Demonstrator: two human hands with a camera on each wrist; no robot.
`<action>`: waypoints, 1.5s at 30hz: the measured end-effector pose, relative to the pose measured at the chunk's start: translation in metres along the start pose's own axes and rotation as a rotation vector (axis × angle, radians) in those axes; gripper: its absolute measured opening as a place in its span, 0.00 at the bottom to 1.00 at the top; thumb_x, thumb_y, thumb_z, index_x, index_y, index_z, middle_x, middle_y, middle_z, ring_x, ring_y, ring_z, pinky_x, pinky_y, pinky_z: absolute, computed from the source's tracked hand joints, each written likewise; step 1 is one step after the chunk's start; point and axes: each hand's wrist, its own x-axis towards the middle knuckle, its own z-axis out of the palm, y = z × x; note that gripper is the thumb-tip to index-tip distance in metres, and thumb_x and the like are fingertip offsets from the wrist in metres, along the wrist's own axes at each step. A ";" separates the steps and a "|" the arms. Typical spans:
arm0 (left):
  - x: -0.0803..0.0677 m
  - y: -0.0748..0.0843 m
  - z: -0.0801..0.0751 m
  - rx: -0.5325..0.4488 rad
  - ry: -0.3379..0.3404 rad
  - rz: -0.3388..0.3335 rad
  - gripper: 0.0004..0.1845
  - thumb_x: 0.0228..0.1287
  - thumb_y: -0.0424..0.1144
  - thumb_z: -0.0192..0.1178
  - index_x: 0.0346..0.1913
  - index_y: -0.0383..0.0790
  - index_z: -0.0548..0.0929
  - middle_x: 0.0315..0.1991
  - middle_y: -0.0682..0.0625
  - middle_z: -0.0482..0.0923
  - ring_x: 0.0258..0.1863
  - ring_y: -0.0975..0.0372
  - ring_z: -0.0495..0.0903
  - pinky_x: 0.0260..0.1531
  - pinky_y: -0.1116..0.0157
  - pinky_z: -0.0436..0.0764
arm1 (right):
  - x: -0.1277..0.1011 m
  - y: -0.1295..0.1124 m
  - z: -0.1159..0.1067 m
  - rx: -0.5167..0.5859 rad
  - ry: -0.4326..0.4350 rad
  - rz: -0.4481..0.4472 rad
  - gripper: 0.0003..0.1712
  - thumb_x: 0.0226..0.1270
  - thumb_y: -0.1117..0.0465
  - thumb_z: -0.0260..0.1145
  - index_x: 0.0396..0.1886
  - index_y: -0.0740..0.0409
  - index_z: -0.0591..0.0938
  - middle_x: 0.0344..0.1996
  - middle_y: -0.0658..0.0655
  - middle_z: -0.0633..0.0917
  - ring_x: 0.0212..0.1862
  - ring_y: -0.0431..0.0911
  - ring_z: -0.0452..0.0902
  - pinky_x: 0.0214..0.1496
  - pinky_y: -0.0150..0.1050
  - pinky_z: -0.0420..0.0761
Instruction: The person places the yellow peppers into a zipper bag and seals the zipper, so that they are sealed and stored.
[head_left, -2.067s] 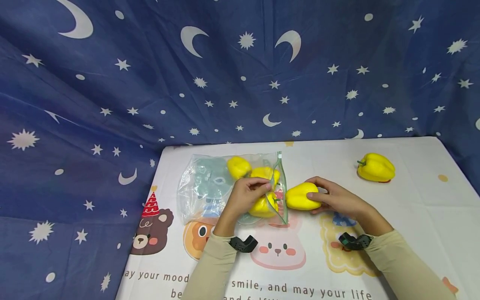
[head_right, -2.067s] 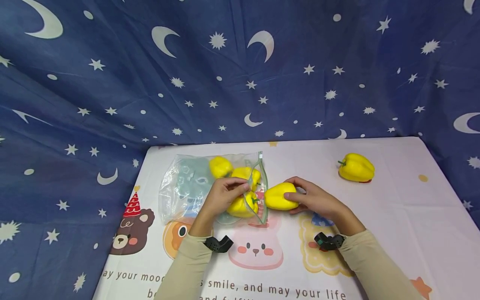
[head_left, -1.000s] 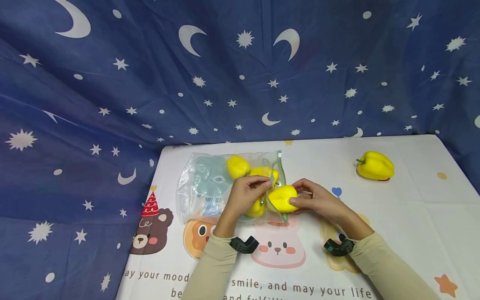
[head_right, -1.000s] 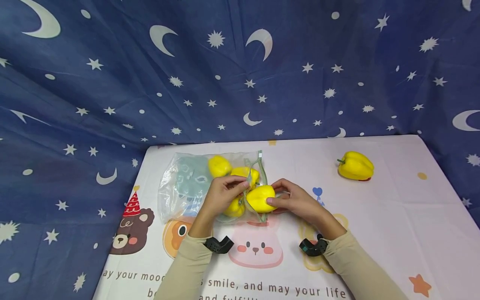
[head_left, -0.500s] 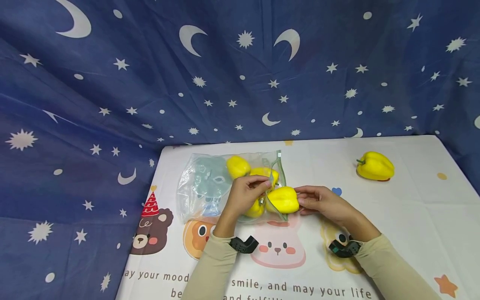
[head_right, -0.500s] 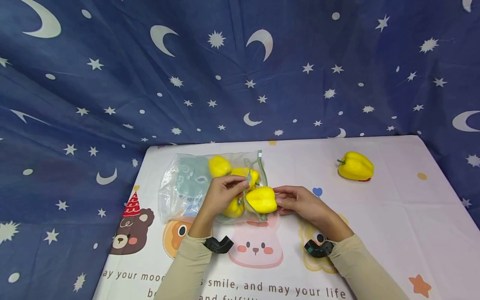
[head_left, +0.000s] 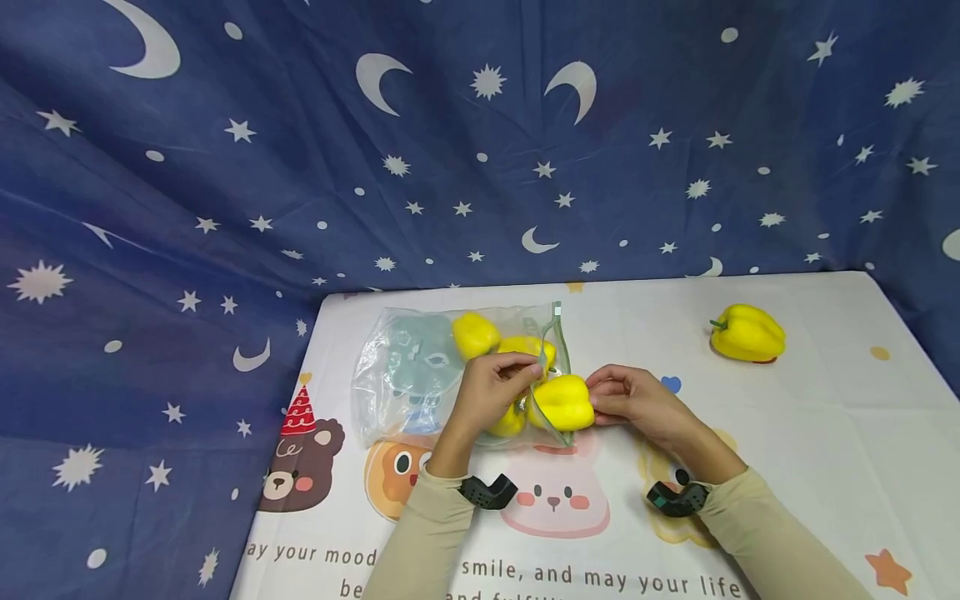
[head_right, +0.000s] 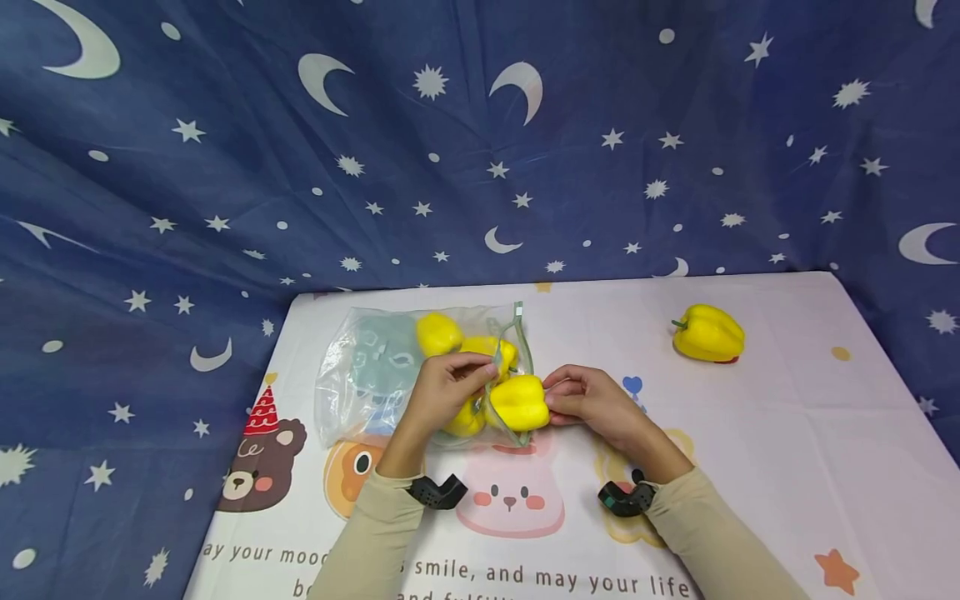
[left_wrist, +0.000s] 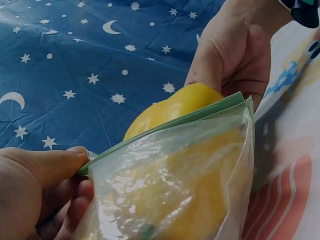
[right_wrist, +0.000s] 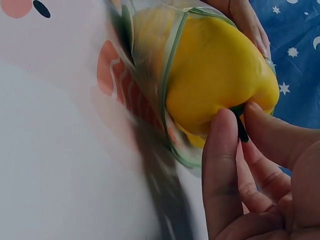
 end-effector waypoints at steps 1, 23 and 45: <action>0.000 0.000 0.000 0.010 0.003 0.004 0.11 0.60 0.47 0.64 0.40 0.45 0.87 0.25 0.51 0.83 0.20 0.62 0.76 0.23 0.67 0.79 | 0.001 0.000 0.001 -0.012 0.004 -0.002 0.25 0.57 0.60 0.70 0.51 0.67 0.73 0.36 0.60 0.84 0.37 0.49 0.83 0.42 0.42 0.83; 0.001 0.008 0.006 0.013 0.052 0.011 0.11 0.59 0.46 0.64 0.40 0.45 0.87 0.30 0.53 0.85 0.25 0.65 0.81 0.28 0.68 0.82 | 0.011 0.004 0.026 -0.070 0.004 -0.063 0.15 0.61 0.65 0.65 0.45 0.70 0.75 0.31 0.60 0.82 0.33 0.46 0.81 0.41 0.44 0.83; 0.002 0.004 0.010 0.129 0.050 0.017 0.10 0.60 0.46 0.64 0.40 0.47 0.87 0.28 0.57 0.85 0.21 0.68 0.80 0.25 0.69 0.81 | -0.001 0.007 0.014 0.040 -0.105 0.008 0.23 0.57 0.63 0.70 0.49 0.71 0.77 0.40 0.66 0.79 0.40 0.59 0.84 0.45 0.51 0.80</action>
